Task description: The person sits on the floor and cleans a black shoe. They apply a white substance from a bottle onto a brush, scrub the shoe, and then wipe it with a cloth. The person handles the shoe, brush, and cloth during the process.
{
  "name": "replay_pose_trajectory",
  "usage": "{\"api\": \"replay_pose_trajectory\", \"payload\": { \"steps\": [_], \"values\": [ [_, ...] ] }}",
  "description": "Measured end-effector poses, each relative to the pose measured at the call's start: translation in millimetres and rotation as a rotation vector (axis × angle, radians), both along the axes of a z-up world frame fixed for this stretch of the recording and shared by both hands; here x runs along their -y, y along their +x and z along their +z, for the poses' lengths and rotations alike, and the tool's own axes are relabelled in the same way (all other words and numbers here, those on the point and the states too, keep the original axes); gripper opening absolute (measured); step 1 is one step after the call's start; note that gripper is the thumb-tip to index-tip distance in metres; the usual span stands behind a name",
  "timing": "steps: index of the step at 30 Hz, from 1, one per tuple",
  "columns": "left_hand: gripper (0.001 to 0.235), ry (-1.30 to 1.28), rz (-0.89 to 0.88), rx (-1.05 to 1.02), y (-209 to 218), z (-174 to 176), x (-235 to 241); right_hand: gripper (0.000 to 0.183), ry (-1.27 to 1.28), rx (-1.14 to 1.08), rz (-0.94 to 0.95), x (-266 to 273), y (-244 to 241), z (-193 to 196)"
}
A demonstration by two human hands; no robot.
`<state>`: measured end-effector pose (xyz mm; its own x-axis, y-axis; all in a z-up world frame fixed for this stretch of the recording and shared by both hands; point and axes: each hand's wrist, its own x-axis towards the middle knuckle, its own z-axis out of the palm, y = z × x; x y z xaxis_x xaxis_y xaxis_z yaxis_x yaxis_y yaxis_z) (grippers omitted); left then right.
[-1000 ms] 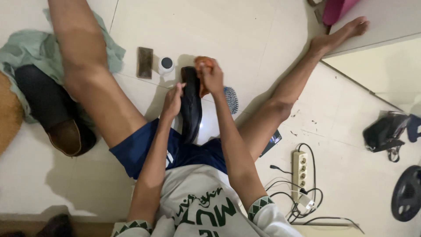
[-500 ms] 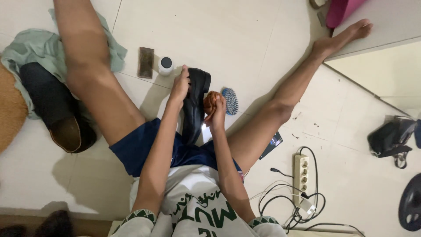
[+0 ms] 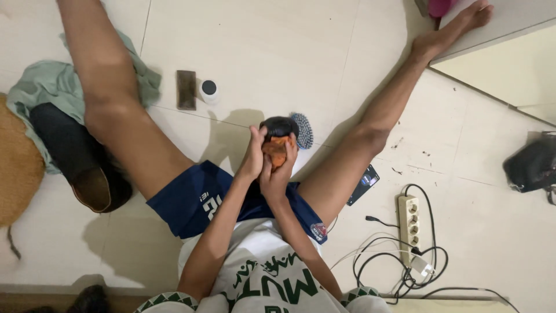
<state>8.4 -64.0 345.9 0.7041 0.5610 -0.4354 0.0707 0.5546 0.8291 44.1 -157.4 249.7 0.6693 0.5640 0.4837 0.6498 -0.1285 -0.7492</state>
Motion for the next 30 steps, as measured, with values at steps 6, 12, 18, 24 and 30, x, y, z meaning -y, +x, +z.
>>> {"api": "replay_pose_trajectory", "payload": {
  "steps": [6,12,18,24,30],
  "values": [
    [0.106,0.186,-0.064,0.036,-15,-31,20,0.054,-0.036,0.099,-0.063,3,-9,2],
    [0.103,0.159,-0.069,-0.081,-16,42,29,0.055,-0.133,0.009,-0.115,-13,18,48],
    [0.102,0.222,-0.006,-0.029,-30,-100,54,0.05,-0.209,-0.066,-0.097,-20,22,70],
    [0.088,0.321,0.08,0.163,-29,-104,55,0.045,-0.238,-0.213,-0.162,-24,38,92],
    [0.086,0.258,0.129,0.122,-35,-213,70,0.037,0.0,-0.247,-0.337,-6,58,78]
  ]
}}
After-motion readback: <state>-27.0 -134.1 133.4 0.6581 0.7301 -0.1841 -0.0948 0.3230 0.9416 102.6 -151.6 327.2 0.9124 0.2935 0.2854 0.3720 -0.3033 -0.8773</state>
